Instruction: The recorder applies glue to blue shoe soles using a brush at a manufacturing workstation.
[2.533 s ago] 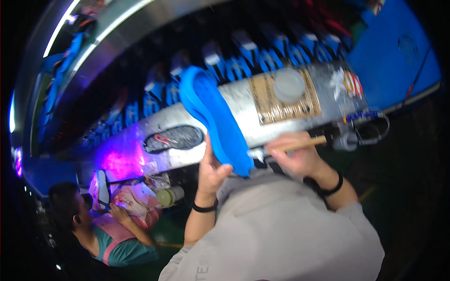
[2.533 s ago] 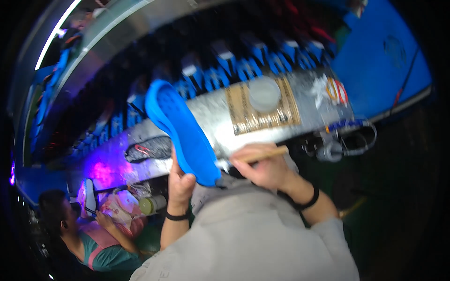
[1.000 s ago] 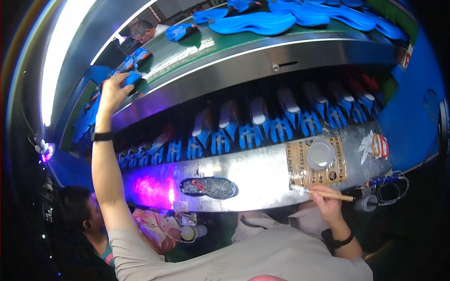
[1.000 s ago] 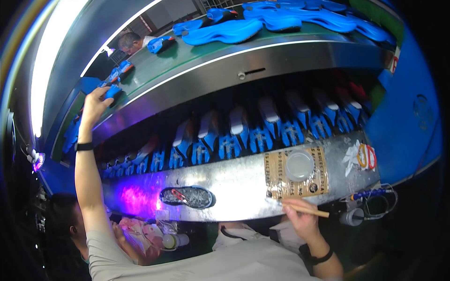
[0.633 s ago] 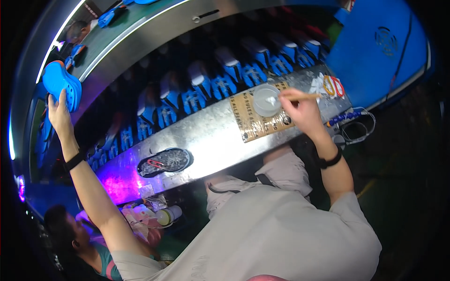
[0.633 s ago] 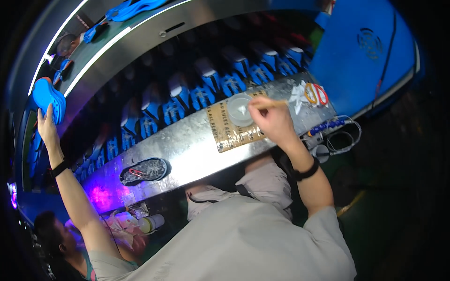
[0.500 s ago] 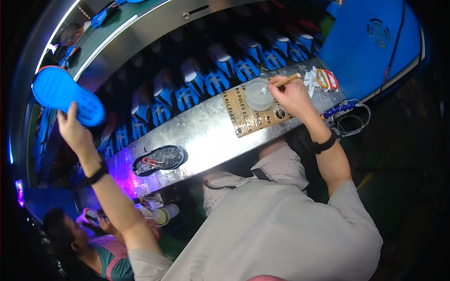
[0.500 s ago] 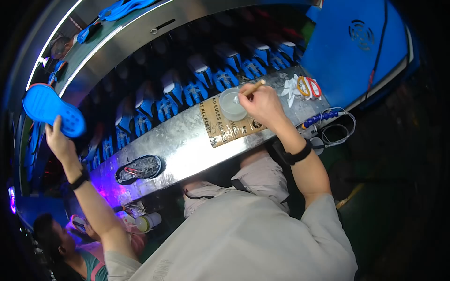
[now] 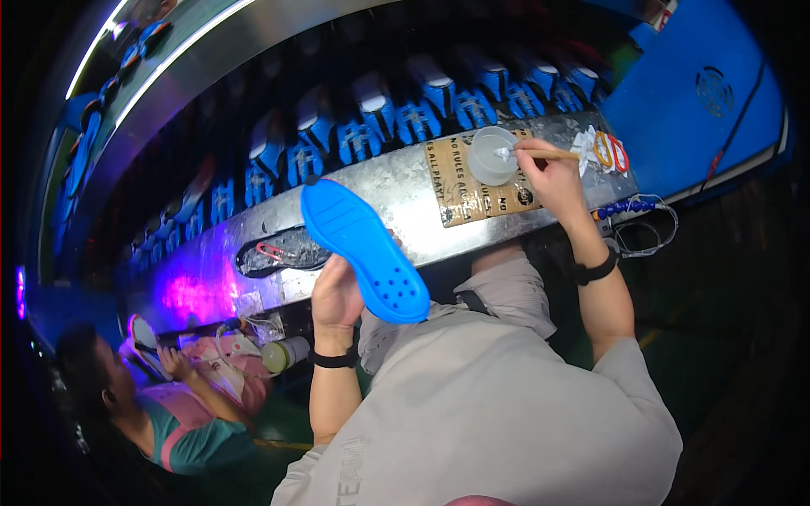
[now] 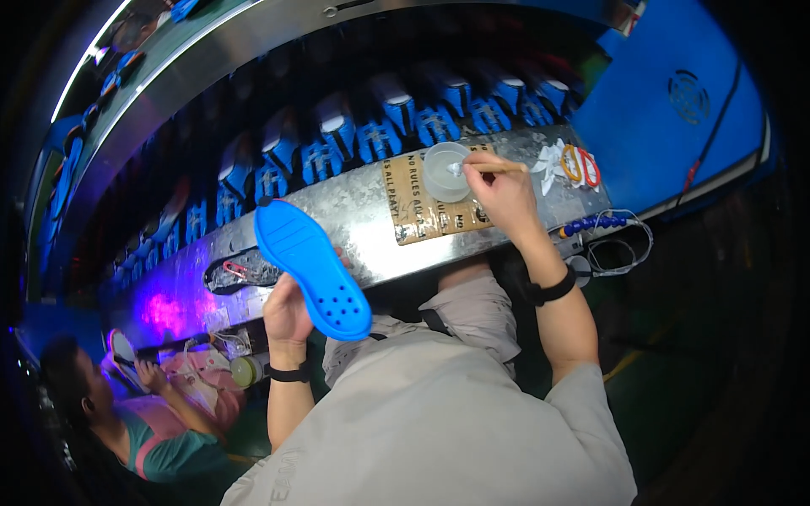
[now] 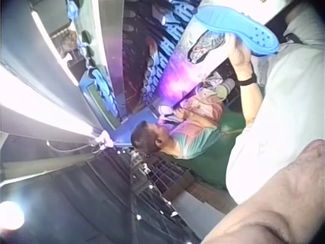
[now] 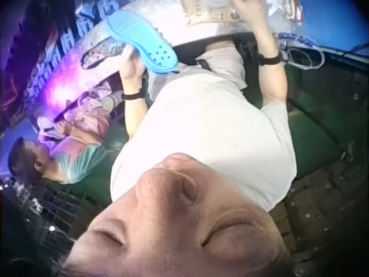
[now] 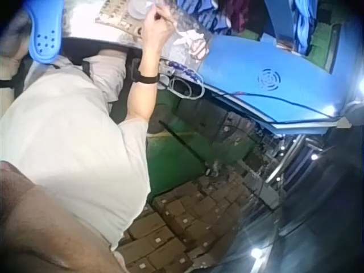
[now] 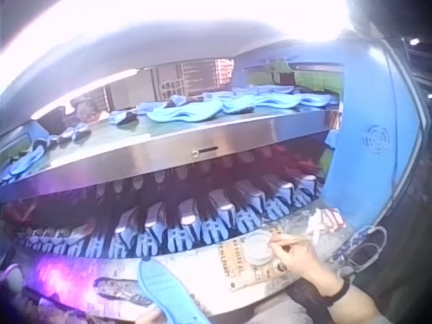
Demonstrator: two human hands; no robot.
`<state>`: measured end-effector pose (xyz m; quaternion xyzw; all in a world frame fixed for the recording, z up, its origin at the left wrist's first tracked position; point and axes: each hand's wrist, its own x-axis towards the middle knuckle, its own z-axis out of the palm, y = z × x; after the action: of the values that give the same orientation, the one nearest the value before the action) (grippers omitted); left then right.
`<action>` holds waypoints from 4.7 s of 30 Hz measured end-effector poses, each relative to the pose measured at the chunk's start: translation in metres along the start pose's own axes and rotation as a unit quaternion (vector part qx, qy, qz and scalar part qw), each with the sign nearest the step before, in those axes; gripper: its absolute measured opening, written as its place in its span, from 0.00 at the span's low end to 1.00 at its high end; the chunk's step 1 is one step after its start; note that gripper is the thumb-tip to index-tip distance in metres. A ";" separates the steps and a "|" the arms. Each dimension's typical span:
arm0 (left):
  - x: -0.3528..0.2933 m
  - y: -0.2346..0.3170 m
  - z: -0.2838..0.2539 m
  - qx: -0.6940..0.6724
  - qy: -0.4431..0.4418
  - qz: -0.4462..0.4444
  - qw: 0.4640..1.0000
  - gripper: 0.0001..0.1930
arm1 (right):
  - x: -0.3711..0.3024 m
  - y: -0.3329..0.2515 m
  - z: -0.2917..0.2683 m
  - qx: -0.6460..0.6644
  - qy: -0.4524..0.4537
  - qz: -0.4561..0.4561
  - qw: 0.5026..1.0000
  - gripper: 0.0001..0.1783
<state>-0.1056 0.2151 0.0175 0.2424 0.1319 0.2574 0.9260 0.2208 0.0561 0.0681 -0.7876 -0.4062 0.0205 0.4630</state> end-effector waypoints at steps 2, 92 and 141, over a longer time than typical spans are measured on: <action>-0.005 -0.007 -0.011 0.100 0.000 0.018 0.995 0.34 | -0.012 -0.008 0.007 0.091 -0.020 0.009 0.996 0.09; 0.297 0.504 0.075 0.960 0.233 0.148 0.036 0.28 | -0.089 -0.025 0.039 0.387 -0.070 0.177 0.902 0.10; -0.033 0.003 0.004 0.025 -0.030 -0.050 0.998 0.44 | -0.002 -0.049 -0.003 0.028 0.067 -0.108 0.992 0.07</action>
<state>-0.1330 0.1977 0.0260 0.2664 0.1225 0.2000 0.9349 0.1903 0.0649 0.1054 -0.7258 -0.4562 -0.0707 0.5100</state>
